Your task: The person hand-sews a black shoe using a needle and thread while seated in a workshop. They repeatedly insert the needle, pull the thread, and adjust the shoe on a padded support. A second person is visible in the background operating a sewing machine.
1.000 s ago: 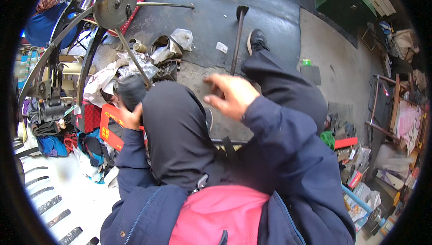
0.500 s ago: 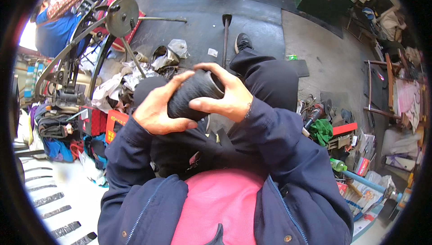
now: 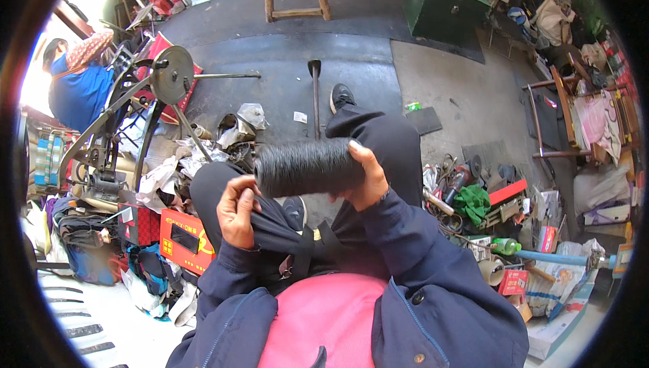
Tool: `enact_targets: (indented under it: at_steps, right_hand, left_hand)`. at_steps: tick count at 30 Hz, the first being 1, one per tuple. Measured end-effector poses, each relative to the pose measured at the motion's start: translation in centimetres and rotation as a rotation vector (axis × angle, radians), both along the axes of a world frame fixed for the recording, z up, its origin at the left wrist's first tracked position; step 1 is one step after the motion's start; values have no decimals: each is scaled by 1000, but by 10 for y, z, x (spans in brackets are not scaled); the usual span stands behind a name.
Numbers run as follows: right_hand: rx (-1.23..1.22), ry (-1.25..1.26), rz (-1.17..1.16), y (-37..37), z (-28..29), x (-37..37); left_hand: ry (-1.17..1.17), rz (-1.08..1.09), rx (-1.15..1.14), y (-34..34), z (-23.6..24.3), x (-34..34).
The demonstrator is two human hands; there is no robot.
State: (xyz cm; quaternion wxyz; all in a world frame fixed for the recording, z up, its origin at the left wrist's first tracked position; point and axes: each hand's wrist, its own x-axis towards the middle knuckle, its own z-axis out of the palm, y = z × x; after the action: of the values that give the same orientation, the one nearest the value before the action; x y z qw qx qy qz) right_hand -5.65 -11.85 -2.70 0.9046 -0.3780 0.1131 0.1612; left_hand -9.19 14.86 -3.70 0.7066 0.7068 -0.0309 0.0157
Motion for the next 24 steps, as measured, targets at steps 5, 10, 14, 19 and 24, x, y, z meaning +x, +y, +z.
enact_targets:
  at_steps: [5,10,14,19,24]
  right_hand:
    - [72,-63,235,15,9,-12]
    - [49,-103,13,10,25,-10]
    - [-96,-21,-348,-1,19,-1]
    - [-871,-303,-186,-1,6,-2]
    - [-226,-354,332,15,25,-14]
  left_hand:
    - [-37,-236,-440,-17,6,40]
    - [344,-193,-398,-40,-5,9]
    - [-75,-346,190,-37,8,-18]
    - [-581,-248,474,-7,50,7]
    - [-323,-213,360,2,48,56]
